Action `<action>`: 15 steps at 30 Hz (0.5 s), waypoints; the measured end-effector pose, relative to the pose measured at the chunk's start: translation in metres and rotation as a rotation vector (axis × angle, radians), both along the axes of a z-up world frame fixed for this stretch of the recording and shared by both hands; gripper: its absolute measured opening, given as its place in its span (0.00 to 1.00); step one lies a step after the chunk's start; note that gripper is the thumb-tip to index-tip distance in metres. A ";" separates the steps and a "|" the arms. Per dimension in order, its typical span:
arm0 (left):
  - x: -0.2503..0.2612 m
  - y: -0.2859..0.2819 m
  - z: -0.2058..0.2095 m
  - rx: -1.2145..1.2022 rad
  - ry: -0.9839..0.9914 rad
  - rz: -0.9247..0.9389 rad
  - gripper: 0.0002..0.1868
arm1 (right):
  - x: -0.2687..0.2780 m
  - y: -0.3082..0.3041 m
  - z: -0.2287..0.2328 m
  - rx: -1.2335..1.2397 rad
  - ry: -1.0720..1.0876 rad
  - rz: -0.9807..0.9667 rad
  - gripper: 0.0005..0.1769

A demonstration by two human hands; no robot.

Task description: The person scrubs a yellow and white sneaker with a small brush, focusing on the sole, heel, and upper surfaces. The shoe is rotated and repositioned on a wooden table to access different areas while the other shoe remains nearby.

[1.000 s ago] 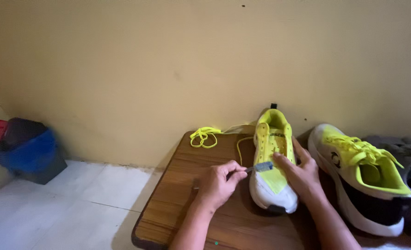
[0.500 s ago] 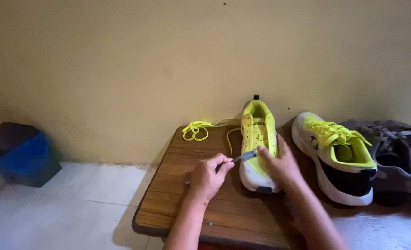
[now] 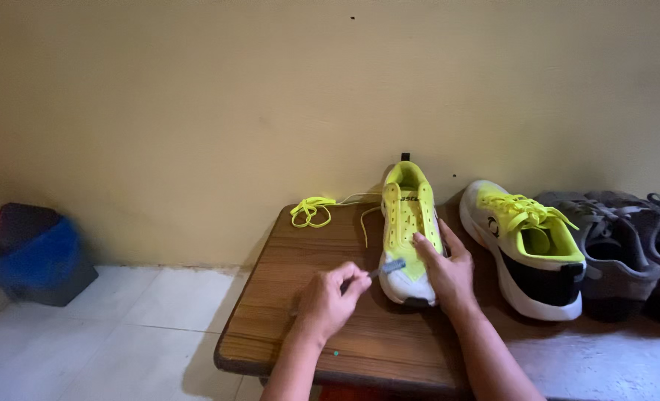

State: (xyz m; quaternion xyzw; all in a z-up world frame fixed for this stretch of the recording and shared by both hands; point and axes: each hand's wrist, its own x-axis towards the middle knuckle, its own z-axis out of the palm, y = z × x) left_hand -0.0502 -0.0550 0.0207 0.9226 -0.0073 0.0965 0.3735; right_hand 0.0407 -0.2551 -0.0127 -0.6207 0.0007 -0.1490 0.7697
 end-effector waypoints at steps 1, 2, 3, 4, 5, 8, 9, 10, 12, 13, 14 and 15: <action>-0.011 0.000 -0.001 0.000 -0.002 -0.006 0.08 | 0.001 0.000 -0.003 0.035 -0.024 0.014 0.40; -0.020 0.000 -0.003 -0.001 -0.004 -0.012 0.08 | 0.002 0.001 -0.005 0.069 -0.047 0.028 0.40; -0.027 0.000 -0.004 -0.024 -0.105 -0.046 0.08 | 0.003 0.000 -0.007 0.103 -0.069 0.039 0.41; -0.032 -0.001 -0.005 -0.048 -0.205 -0.080 0.08 | 0.004 0.000 -0.009 0.068 -0.061 0.016 0.40; -0.036 -0.004 -0.007 -0.075 -0.307 -0.111 0.08 | 0.005 -0.002 -0.010 0.031 -0.053 -0.004 0.40; -0.037 -0.014 -0.006 -0.054 -0.307 -0.101 0.08 | 0.004 -0.006 -0.008 -0.053 -0.041 -0.034 0.39; -0.036 -0.018 -0.004 -0.046 -0.336 -0.117 0.08 | 0.004 -0.007 -0.007 -0.075 -0.038 -0.040 0.38; -0.034 -0.021 -0.002 -0.038 -0.365 -0.133 0.08 | 0.004 -0.007 -0.005 -0.091 -0.026 -0.047 0.39; -0.034 -0.023 0.002 -0.031 -0.378 -0.148 0.08 | 0.003 -0.007 -0.004 -0.125 -0.001 -0.064 0.39; -0.036 -0.022 0.003 -0.029 -0.361 -0.145 0.08 | 0.002 -0.007 -0.005 -0.123 -0.020 -0.066 0.39; -0.037 -0.020 0.004 -0.028 -0.344 -0.142 0.08 | 0.002 -0.006 -0.006 -0.121 -0.039 -0.068 0.40; -0.039 -0.017 0.005 -0.018 -0.242 -0.137 0.08 | 0.003 -0.006 -0.007 -0.119 -0.057 -0.069 0.40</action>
